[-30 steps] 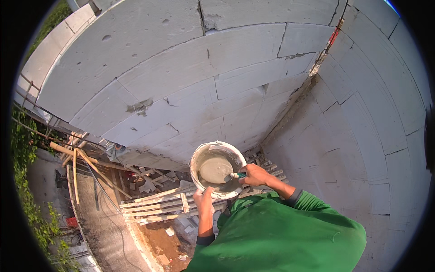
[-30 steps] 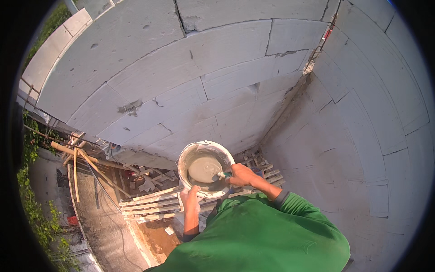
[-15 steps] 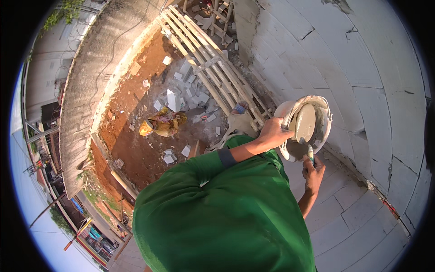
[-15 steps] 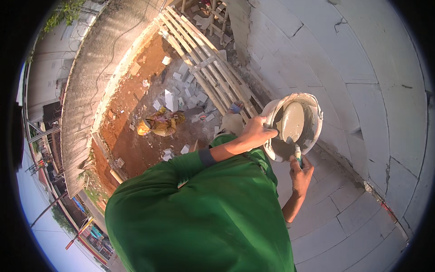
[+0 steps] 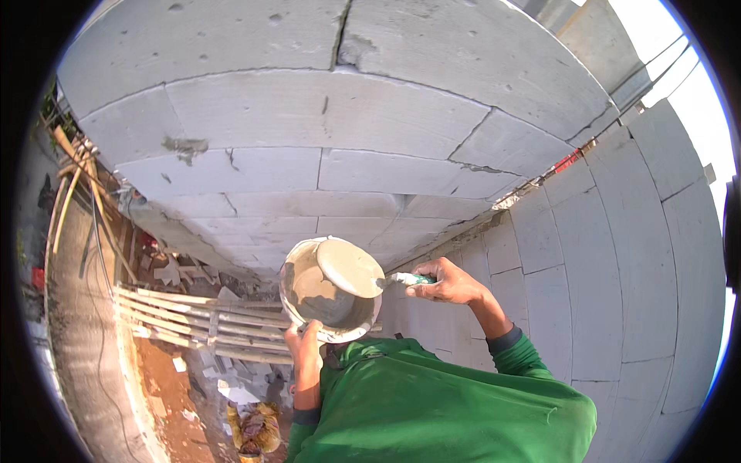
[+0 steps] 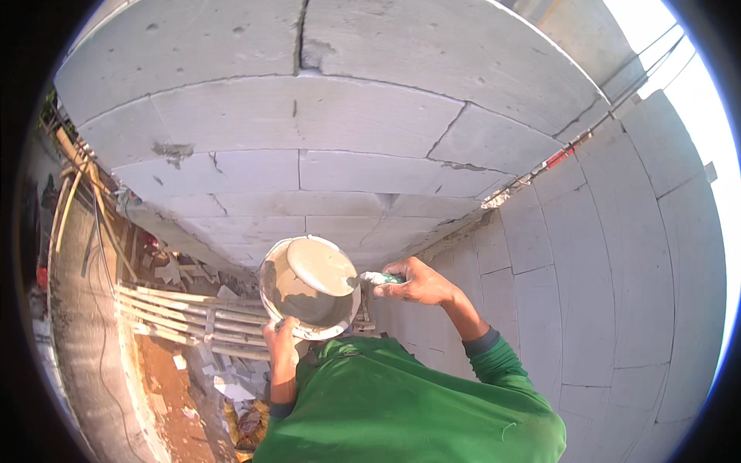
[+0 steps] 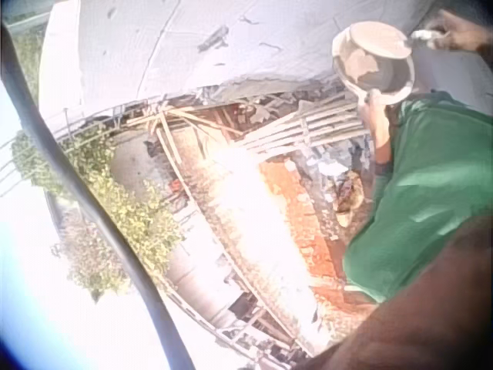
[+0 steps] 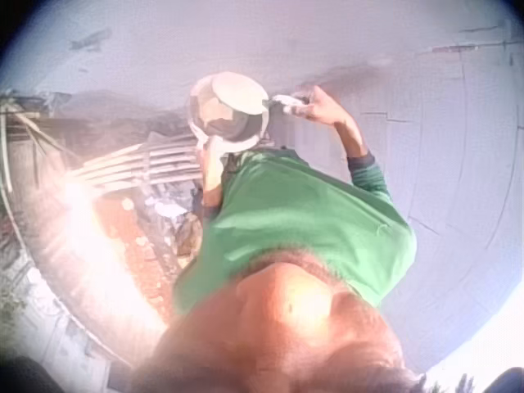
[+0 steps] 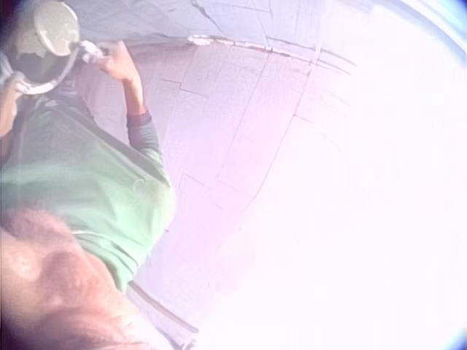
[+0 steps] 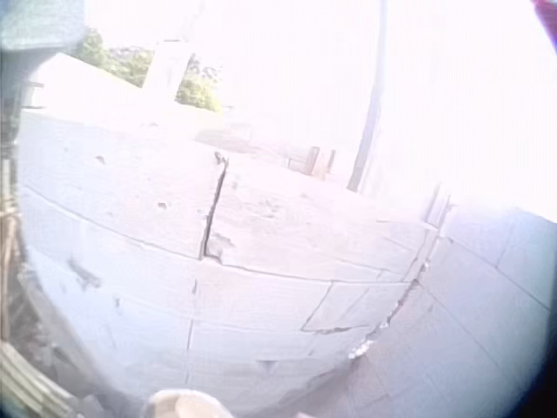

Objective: The person applies mortar to a concrete block using a trowel, places the block onto a partially built wall, and adjusts its position. The person then scoops more mortar from a bucket and applies it to the wall joints. The person repeats the process with another block and measures the wall with a tape measure.

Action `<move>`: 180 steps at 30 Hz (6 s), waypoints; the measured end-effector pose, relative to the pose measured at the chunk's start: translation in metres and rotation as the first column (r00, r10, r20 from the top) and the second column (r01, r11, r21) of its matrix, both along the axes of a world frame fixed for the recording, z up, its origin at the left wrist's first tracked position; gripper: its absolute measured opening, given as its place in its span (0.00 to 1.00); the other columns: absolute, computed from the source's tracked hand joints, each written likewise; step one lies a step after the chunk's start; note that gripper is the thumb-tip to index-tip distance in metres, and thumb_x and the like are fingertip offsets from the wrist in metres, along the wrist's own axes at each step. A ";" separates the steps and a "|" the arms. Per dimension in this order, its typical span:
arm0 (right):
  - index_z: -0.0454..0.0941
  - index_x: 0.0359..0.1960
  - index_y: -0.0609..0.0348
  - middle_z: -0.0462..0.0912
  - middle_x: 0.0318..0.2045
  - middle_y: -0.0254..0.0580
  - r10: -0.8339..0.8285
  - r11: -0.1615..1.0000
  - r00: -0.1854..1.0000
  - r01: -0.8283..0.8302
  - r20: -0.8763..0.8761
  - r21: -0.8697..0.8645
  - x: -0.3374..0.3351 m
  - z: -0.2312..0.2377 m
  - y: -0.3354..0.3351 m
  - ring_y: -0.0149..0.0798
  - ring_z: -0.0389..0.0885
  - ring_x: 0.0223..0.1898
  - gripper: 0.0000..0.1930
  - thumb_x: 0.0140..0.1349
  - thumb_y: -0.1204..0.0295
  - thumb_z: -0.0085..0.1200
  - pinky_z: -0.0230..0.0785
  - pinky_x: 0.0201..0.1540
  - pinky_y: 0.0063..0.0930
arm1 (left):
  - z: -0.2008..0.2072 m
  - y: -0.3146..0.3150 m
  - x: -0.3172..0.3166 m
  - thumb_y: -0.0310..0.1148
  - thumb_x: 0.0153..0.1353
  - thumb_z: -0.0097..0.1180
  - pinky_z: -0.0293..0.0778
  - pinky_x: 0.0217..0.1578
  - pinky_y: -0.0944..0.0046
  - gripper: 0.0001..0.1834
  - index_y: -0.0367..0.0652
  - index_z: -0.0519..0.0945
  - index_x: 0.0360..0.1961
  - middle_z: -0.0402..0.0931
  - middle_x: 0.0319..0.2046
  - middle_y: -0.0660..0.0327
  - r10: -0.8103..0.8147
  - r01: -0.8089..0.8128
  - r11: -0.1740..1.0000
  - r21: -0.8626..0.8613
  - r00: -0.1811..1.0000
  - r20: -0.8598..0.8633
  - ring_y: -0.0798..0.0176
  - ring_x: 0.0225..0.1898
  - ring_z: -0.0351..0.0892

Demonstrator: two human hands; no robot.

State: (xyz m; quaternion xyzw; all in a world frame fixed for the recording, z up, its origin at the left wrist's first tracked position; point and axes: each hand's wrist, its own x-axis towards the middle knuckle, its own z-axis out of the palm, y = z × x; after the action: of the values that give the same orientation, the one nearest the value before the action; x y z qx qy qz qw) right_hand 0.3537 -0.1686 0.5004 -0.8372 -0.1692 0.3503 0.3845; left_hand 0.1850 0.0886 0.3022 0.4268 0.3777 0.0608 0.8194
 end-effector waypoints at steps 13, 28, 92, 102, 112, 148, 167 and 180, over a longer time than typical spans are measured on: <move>0.85 0.43 0.61 0.71 0.17 0.26 -0.256 0.965 0.488 0.181 0.835 0.190 0.124 0.331 -0.252 0.17 0.62 0.13 0.23 0.71 0.50 0.58 0.52 0.14 0.13 | 0.018 -0.012 0.012 0.21 0.52 0.56 0.90 0.33 0.38 0.29 0.24 0.71 0.58 0.75 0.46 0.44 -0.081 0.085 0.992 0.090 0.995 -0.054 0.44 0.36 0.83; 0.81 0.59 0.58 0.87 0.48 0.54 -0.197 0.679 0.042 0.726 0.980 0.105 0.254 0.312 -0.389 0.51 0.86 0.51 0.27 0.63 0.57 0.67 0.75 0.57 0.38 | -0.014 -0.029 -0.012 0.26 0.56 0.60 0.88 0.38 0.43 0.33 0.28 0.69 0.63 0.76 0.49 0.43 -0.097 0.111 0.987 0.118 0.988 -0.121 0.43 0.40 0.84; 0.84 0.55 0.48 0.88 0.47 0.47 0.033 0.580 -0.186 0.804 0.982 0.132 0.263 0.298 -0.390 0.55 0.84 0.51 0.19 0.60 0.66 0.59 0.70 0.58 0.50 | -0.010 -0.031 -0.011 0.21 0.51 0.57 0.86 0.44 0.34 0.32 0.25 0.70 0.61 0.78 0.48 0.42 0.038 -0.030 0.994 0.108 0.996 -0.078 0.40 0.44 0.84; 0.85 0.54 0.50 0.87 0.48 0.49 -0.041 0.618 -0.188 0.766 0.981 0.173 0.264 0.289 -0.382 0.54 0.85 0.52 0.19 0.61 0.63 0.63 0.73 0.54 0.50 | -0.003 -0.039 -0.020 0.23 0.52 0.57 0.87 0.44 0.35 0.32 0.24 0.70 0.61 0.78 0.48 0.42 0.031 -0.022 0.990 0.136 0.998 -0.062 0.40 0.44 0.85; 0.81 0.60 0.52 0.86 0.49 0.44 0.008 0.781 -0.042 0.624 0.999 0.020 0.247 0.302 -0.285 0.51 0.81 0.55 0.20 0.68 0.63 0.58 0.64 0.57 0.55 | -0.020 -0.031 -0.020 0.22 0.53 0.58 0.87 0.41 0.35 0.29 0.26 0.71 0.59 0.79 0.45 0.45 0.053 -0.038 0.988 0.152 0.994 -0.098 0.42 0.41 0.85; 0.83 0.43 0.62 0.86 0.28 0.55 0.393 0.919 0.655 -0.303 0.645 -0.253 0.011 0.006 -0.011 0.61 0.85 0.33 0.17 0.60 0.61 0.61 0.77 0.36 0.52 | -0.006 -0.021 -0.031 0.25 0.52 0.61 0.83 0.43 0.38 0.25 0.28 0.76 0.53 0.79 0.38 0.52 -0.002 0.010 0.990 0.138 0.999 -0.054 0.47 0.39 0.85; 0.85 0.49 0.60 0.87 0.35 0.61 0.415 0.905 0.812 -0.324 0.411 -0.275 -0.077 -0.099 0.023 0.61 0.86 0.42 0.20 0.64 0.59 0.59 0.78 0.45 0.50 | 0.003 -0.024 -0.025 0.24 0.54 0.63 0.87 0.33 0.58 0.16 0.31 0.82 0.45 0.83 0.33 0.59 -0.090 0.080 0.977 0.197 0.995 0.042 0.62 0.30 0.86; 0.82 0.38 0.60 0.69 0.22 0.23 0.059 0.946 0.935 0.060 -0.350 0.319 0.017 -0.010 -0.072 0.20 0.60 0.18 0.10 0.67 0.65 0.62 0.49 0.18 0.20 | 0.019 -0.026 -0.016 0.23 0.52 0.59 0.86 0.41 0.36 0.22 0.26 0.75 0.49 0.78 0.40 0.48 -0.028 0.027 0.993 0.119 1.000 0.009 0.46 0.38 0.85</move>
State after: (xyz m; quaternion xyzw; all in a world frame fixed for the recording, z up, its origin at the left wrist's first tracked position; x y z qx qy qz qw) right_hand 0.3707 -0.2402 0.4901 -0.6853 -0.1522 0.4628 0.5413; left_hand 0.1691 0.0628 0.3213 0.4795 0.3633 0.0741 0.7954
